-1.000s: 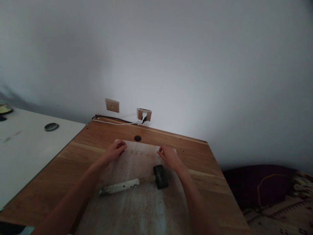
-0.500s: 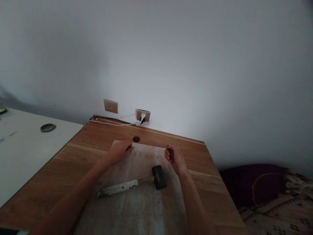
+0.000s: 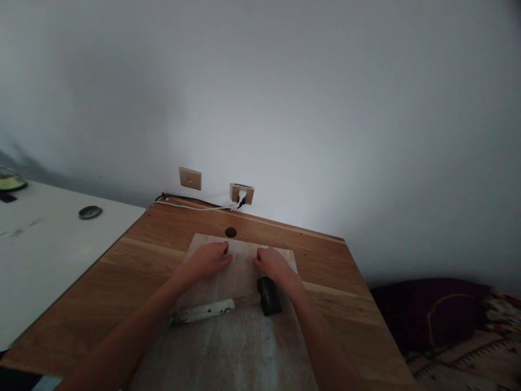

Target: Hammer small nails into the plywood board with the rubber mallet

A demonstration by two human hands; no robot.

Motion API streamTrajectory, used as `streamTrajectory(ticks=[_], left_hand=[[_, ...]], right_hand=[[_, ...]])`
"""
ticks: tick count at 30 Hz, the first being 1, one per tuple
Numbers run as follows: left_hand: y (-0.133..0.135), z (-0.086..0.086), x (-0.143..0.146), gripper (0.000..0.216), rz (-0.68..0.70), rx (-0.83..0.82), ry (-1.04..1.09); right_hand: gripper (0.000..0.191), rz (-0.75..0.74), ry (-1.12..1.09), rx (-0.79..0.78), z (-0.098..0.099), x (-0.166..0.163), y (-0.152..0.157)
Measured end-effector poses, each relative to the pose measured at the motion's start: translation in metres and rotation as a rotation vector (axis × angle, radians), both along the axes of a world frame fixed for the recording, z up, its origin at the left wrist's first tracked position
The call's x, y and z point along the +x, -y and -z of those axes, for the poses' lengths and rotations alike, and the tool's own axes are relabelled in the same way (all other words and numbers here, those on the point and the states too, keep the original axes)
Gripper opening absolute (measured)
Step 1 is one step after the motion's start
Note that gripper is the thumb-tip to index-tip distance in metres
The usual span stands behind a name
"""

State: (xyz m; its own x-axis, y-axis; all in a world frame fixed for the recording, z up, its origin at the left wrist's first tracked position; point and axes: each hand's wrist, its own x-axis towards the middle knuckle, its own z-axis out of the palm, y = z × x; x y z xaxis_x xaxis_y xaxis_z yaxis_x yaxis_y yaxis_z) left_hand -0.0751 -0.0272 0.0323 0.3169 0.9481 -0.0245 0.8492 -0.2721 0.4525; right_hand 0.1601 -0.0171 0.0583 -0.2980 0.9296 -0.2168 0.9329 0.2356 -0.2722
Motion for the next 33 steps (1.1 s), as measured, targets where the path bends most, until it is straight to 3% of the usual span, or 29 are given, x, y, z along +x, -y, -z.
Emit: streamTrajectory(ticks=[2, 3, 6, 9, 12, 15, 18, 21, 23, 25, 27, 30, 33], left_hand=[[0.000, -0.002, 0.005, 0.017, 0.089, 0.039, -0.111], [-0.002, -0.003, 0.007, 0.018, 0.130, 0.056, -0.143], [-0.009, -0.006, 0.009, 0.021, 0.215, 0.086, -0.195], [-0.019, -0.006, 0.010, 0.025, 0.227, 0.080, -0.191], [-0.027, -0.005, 0.010, 0.029, 0.142, 0.058, -0.081], [-0.029, -0.005, 0.007, 0.032, -0.011, 0.027, 0.117], [-0.024, -0.006, 0.001, 0.031, -0.078, -0.054, 0.373], [-0.015, -0.007, -0.006, 0.028, -0.166, -0.317, 0.791], [-0.009, -0.005, -0.009, 0.028, -0.240, -0.502, 1.028], [-0.005, -0.002, -0.008, 0.030, -0.302, -0.580, 1.082], [-0.004, 0.002, -0.005, 0.032, -0.325, -0.550, 0.970], [-0.005, 0.007, 0.006, 0.030, -0.252, -0.458, 0.795], [-0.007, 0.005, 0.015, 0.026, -0.169, -0.527, 0.971]], right_hand=[[0.012, 0.026, -0.052, 0.038, -0.004, -0.003, -0.001], [0.011, 0.065, -0.179, 0.054, -0.006, -0.002, 0.000], [0.020, 0.244, -0.776, 0.035, -0.011, 0.008, 0.003], [0.024, 0.342, -1.287, -0.157, -0.014, 0.021, 0.010], [0.026, 0.391, -1.530, -0.326, -0.011, 0.025, 0.015], [0.033, 0.390, -1.179, -0.226, -0.005, 0.019, 0.012], [0.037, 0.270, -0.715, -0.057, 0.000, 0.005, 0.006], [0.034, 0.089, -0.254, 0.026, 0.003, -0.012, 0.002], [0.027, 0.053, -0.111, 0.043, 0.006, -0.023, -0.001], [0.018, 0.068, -0.141, 0.050, 0.007, -0.031, -0.003], [0.015, 0.081, -0.228, 0.063, 0.006, -0.034, -0.007], [0.021, 0.114, -0.404, 0.098, -0.003, -0.028, -0.009], [0.034, 0.203, -0.729, 0.074, -0.011, -0.009, 0.001]])
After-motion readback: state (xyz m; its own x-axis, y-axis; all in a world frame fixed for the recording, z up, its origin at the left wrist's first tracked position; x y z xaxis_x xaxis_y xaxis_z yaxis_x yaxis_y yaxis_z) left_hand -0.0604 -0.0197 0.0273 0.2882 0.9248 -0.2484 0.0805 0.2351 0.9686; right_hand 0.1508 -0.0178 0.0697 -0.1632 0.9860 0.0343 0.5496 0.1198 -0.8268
